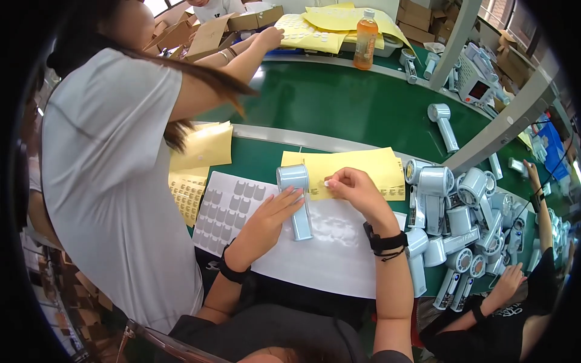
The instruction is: The person peels stickers from a sheet and applies them to the base of handheld fans. They repeat this process for multiple fans, placing each one back on the assembly line after applying the sticker.
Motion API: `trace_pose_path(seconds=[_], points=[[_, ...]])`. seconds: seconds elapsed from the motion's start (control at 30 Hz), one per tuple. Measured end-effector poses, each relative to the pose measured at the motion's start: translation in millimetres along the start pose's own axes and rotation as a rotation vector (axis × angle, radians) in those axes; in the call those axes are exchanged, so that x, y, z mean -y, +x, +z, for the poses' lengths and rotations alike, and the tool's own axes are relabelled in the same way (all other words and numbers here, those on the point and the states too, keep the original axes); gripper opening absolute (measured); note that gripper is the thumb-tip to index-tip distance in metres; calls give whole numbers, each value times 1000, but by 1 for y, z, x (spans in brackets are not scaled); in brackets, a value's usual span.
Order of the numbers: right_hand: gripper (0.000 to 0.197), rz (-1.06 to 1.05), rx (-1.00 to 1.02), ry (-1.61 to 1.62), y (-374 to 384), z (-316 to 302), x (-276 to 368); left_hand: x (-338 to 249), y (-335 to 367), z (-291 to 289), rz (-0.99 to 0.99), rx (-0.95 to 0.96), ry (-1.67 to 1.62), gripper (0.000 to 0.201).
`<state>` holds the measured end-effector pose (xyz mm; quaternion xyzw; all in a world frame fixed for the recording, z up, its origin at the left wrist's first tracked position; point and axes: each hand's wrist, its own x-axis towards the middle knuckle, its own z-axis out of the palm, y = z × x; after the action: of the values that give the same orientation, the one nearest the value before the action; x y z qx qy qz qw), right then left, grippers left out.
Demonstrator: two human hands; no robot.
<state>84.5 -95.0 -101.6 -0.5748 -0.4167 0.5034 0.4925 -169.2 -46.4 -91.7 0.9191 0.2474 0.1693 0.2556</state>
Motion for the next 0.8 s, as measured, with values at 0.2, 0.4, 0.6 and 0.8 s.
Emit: trace_pose_path(seconds=[0.2, 0.4, 0.6, 0.8], points=[[13, 69, 195, -67, -28, 14, 25, -1, 2, -5, -8, 15, -1, 53], [14, 240, 353, -135, -26, 29, 16, 1, 4, -4, -12, 34, -49, 50], [13, 294, 334, -169, -23, 35, 14, 3, 2, -3, -16, 38, -64, 51], [12, 196, 224, -311, -27, 48, 6, 4, 1, -4, 2, 39, -75, 52]])
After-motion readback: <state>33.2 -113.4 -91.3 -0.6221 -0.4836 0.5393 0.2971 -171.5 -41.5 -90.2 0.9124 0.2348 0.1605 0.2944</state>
